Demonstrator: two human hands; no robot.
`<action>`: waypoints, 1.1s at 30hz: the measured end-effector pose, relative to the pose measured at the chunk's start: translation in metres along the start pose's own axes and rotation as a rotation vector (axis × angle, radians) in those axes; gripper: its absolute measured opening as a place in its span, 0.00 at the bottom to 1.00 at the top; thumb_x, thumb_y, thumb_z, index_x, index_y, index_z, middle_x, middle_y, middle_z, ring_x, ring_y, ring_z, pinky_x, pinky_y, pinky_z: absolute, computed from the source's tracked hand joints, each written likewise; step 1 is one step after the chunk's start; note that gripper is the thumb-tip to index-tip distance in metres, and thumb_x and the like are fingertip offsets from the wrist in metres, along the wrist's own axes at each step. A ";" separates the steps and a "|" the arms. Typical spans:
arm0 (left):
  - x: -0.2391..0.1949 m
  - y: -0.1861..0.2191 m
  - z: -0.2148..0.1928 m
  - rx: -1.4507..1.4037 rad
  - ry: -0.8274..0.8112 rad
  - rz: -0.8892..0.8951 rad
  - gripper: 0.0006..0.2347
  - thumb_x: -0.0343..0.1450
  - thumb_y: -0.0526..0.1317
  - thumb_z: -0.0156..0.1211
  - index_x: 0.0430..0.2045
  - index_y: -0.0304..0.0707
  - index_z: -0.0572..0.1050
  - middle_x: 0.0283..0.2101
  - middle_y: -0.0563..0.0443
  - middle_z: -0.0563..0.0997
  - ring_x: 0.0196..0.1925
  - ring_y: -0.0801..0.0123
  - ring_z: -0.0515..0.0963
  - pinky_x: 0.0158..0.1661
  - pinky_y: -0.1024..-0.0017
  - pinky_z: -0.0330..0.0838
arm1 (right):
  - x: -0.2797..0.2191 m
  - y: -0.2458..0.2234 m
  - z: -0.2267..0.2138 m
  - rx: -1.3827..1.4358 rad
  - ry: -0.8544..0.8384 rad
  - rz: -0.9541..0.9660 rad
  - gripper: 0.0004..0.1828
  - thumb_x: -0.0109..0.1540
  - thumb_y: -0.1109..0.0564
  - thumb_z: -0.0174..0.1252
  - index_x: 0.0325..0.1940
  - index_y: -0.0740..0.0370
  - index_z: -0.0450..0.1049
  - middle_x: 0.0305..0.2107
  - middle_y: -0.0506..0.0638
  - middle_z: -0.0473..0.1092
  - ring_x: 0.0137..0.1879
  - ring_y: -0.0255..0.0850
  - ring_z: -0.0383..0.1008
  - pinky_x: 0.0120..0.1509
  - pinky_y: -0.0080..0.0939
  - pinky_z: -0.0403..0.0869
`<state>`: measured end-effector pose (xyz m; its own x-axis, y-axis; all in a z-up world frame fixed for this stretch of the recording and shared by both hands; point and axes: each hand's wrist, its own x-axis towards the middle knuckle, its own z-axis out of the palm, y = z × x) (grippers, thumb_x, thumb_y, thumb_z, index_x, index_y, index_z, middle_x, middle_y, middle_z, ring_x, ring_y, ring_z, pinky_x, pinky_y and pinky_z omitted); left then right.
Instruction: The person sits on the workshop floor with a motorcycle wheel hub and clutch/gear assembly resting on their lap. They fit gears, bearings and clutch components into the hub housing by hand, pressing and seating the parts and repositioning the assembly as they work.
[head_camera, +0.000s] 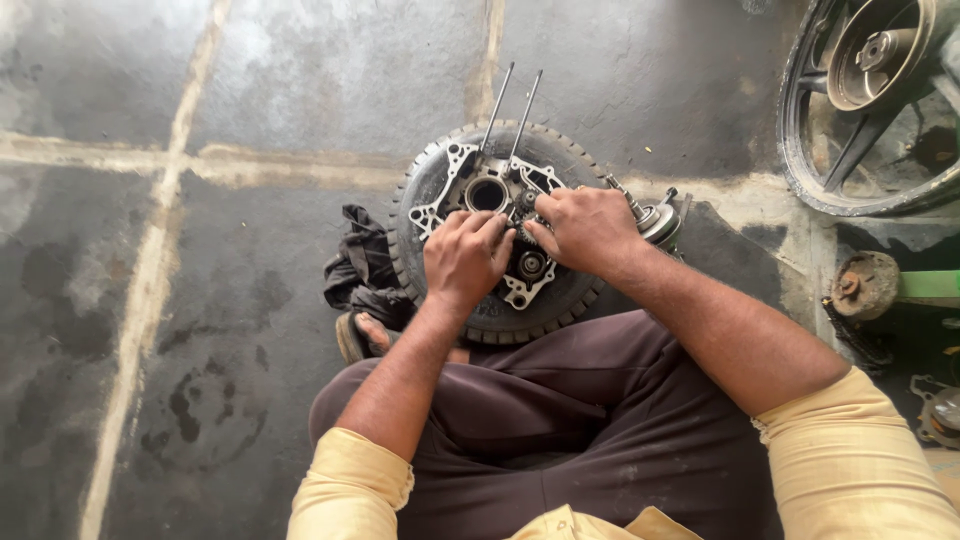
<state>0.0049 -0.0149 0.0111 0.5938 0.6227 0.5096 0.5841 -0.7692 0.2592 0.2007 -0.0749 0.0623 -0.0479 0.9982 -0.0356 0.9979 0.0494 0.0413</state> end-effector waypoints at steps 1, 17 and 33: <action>0.003 0.001 0.002 0.005 0.001 0.009 0.09 0.71 0.47 0.68 0.38 0.45 0.85 0.44 0.56 0.86 0.46 0.66 0.83 0.42 0.67 0.78 | 0.000 0.000 0.000 0.004 0.009 0.005 0.24 0.70 0.34 0.47 0.46 0.53 0.77 0.28 0.47 0.74 0.32 0.38 0.79 0.32 0.43 0.79; 0.018 0.006 0.009 0.012 -0.171 -0.204 0.07 0.68 0.48 0.69 0.28 0.50 0.86 0.38 0.64 0.86 0.48 0.68 0.80 0.48 0.63 0.67 | 0.001 -0.001 -0.004 0.041 0.014 0.000 0.23 0.69 0.35 0.50 0.43 0.54 0.76 0.30 0.45 0.75 0.36 0.39 0.80 0.35 0.45 0.79; -0.002 -0.003 0.016 -0.106 -0.086 -0.226 0.10 0.71 0.53 0.69 0.36 0.53 0.85 0.41 0.63 0.86 0.42 0.70 0.82 0.41 0.70 0.76 | -0.003 -0.004 -0.005 0.046 0.006 0.019 0.23 0.69 0.35 0.52 0.42 0.56 0.75 0.30 0.48 0.75 0.36 0.41 0.80 0.35 0.46 0.79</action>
<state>0.0106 -0.0115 -0.0037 0.5023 0.7871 0.3581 0.6489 -0.6168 0.4454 0.1964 -0.0780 0.0675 -0.0288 0.9992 -0.0288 0.9996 0.0287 -0.0037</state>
